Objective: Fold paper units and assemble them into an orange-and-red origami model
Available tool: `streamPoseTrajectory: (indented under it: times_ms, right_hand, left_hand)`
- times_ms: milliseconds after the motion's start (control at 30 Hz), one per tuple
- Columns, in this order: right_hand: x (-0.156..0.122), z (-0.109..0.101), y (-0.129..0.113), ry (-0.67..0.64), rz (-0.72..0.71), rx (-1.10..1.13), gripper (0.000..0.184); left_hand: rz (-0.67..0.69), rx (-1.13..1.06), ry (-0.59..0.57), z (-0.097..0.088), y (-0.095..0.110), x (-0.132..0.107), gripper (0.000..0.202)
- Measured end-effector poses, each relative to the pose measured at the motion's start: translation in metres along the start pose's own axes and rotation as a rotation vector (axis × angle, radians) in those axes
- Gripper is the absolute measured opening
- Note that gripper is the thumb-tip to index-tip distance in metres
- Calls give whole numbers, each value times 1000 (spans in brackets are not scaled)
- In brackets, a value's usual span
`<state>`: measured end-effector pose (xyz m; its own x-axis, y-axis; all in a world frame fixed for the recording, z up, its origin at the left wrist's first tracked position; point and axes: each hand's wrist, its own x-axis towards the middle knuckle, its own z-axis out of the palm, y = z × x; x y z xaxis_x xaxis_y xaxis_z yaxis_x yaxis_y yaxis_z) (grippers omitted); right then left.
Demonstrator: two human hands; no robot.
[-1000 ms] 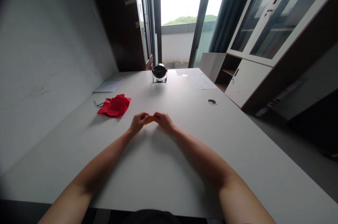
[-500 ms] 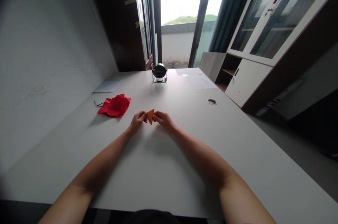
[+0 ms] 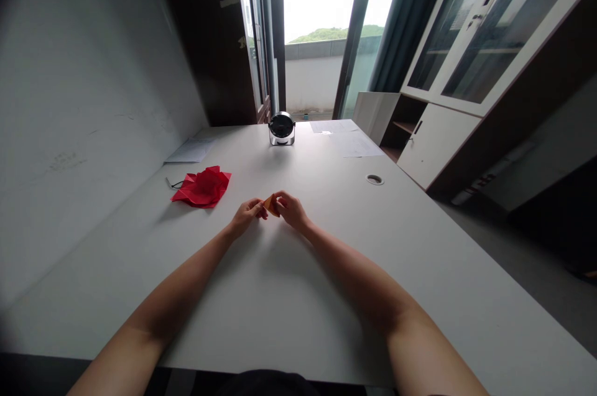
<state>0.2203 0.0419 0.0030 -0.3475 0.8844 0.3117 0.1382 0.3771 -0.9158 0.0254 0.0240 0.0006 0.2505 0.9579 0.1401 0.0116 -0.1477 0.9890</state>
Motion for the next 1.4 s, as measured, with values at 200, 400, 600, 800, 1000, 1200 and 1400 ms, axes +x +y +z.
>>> streamPoseTrajectory:
  times_ms: [200, 400, 600, 800, 1000, 1200, 1400]
  right_hand:
    - [1, 1, 3, 44, -1, 131, 33]
    - [0, 0, 6, 58, 10, 114, 25]
    - [2, -2, 5, 74, -9, 87, 28]
    - [5, -1, 16, -55, 46, 122, 48]
    - [7, 3, 25, -53, 46, 32, 37]
    - [5, 2, 20, -69, 49, 45, 35]
    - [3, 0, 18, -71, 62, -104, 22]
  left_hand:
    - [3, 32, -28, 0, 0, 0, 47]
    - [-19, 30, -26, 0, 2, -1, 38]
    - [-3, 25, 49, -1, -3, 2, 33]
    - [50, 38, 137, -4, -5, 3, 30]
    - [59, 20, 157, -3, -3, 2, 30]
    - [53, -13, 158, -2, -1, 1, 35]
    - [74, -17, 209, -3, -2, 2, 34]
